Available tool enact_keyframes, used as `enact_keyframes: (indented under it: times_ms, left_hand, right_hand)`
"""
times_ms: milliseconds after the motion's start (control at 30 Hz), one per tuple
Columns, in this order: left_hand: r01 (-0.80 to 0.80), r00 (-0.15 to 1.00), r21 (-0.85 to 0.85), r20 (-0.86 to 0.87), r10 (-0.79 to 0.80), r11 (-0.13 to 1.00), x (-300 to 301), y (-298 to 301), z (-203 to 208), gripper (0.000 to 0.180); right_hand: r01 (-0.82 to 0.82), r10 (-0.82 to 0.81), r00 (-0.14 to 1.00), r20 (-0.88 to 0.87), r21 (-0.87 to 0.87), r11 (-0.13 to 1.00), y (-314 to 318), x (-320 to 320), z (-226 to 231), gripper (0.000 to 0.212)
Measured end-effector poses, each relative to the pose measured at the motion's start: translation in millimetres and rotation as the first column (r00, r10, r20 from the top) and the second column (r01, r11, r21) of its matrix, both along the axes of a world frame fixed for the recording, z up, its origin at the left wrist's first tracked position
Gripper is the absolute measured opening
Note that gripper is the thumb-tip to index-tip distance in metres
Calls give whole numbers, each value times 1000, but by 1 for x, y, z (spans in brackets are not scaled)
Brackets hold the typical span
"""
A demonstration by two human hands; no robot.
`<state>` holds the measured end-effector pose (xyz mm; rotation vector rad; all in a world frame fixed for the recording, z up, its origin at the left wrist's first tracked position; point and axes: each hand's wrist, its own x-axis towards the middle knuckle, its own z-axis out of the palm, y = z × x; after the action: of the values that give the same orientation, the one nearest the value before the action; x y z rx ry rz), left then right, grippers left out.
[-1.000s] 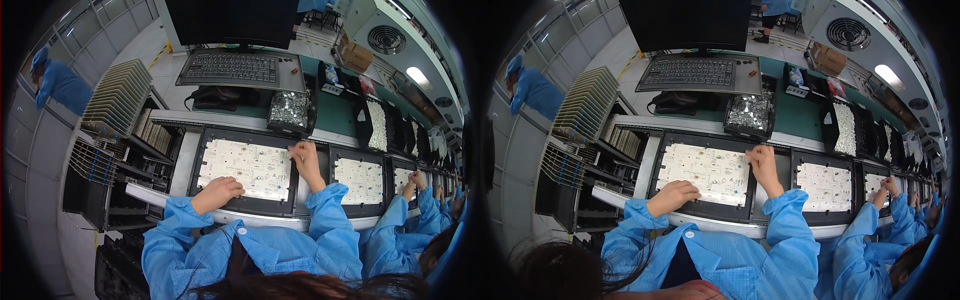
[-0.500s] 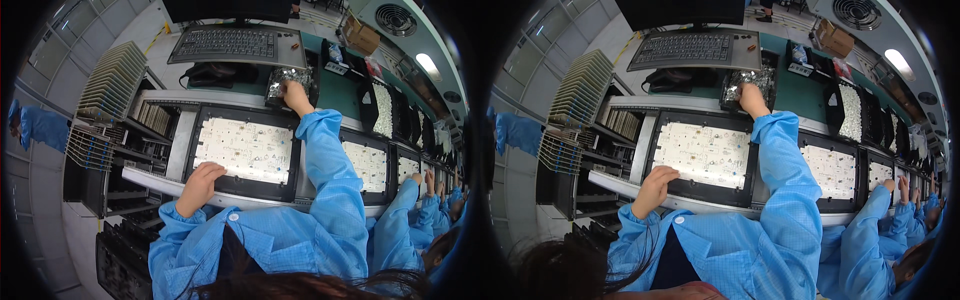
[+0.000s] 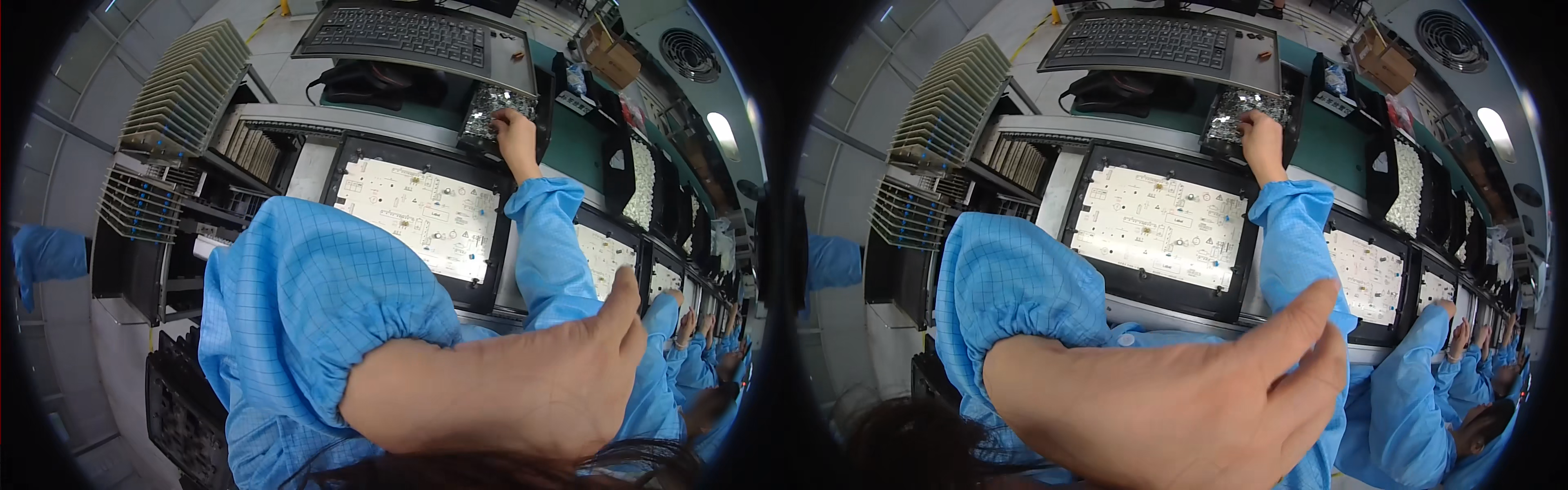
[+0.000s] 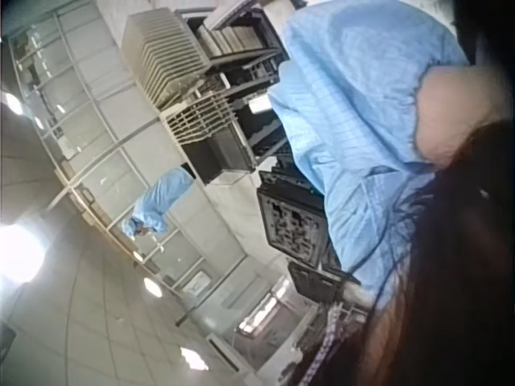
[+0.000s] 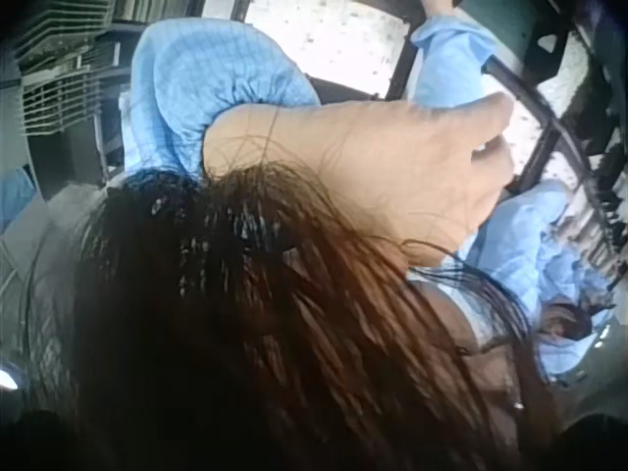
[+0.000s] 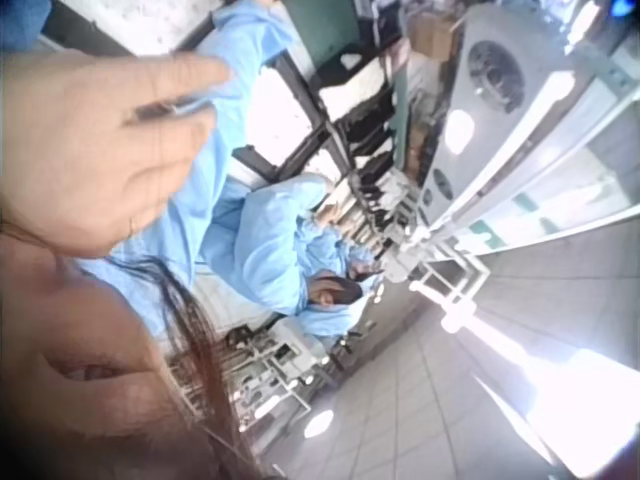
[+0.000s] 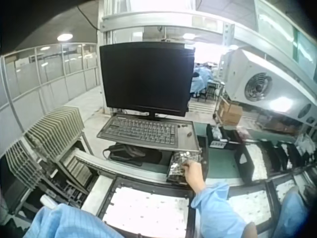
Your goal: Manually placing small electronic components onto a circuit board panel at a manufacturing station.
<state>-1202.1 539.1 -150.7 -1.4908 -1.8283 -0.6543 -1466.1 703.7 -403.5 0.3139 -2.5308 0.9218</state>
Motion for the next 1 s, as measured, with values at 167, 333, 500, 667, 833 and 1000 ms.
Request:
enact_keyframes:
  times_ms: [167, 333, 500, 667, 833, 1000]
  left_hand:
    - [-99, 989, 7, -110, 99, 995, 3, -23, 12, 51]
    - [-117, 993, -138, -32, 114, 984, 3, -17, 5, 43]
    - [-130, 975, -221, 148, 165, 967, 32, -25, -22, 40]
    - [37, 957, -241, 289, 35, 970, 40, -22, -55, 38]
    - [166, 943, -206, 319, -94, 964, 45, -17, -72, 36]
    - [269, 920, -163, 337, -203, 949, 41, -19, -73, 34]
  right_hand:
    - [-17, 17, 1000, 7, 0, 1000, -3, -1, -2, 12]
    - [42, -42, 999, -3, -41, 998, 7, 3, -2, 15]
    - [-32, 148, 954, 260, -405, 914, -23, 35, 37, 12]
    - [-183, 325, 778, 537, -302, 936, -27, 116, 29, 12]
    - [-151, 236, 801, 550, -195, 969, -31, 141, 5, 12]
    - [-225, 350, 765, 541, -284, 932, -26, 145, 0, 10]
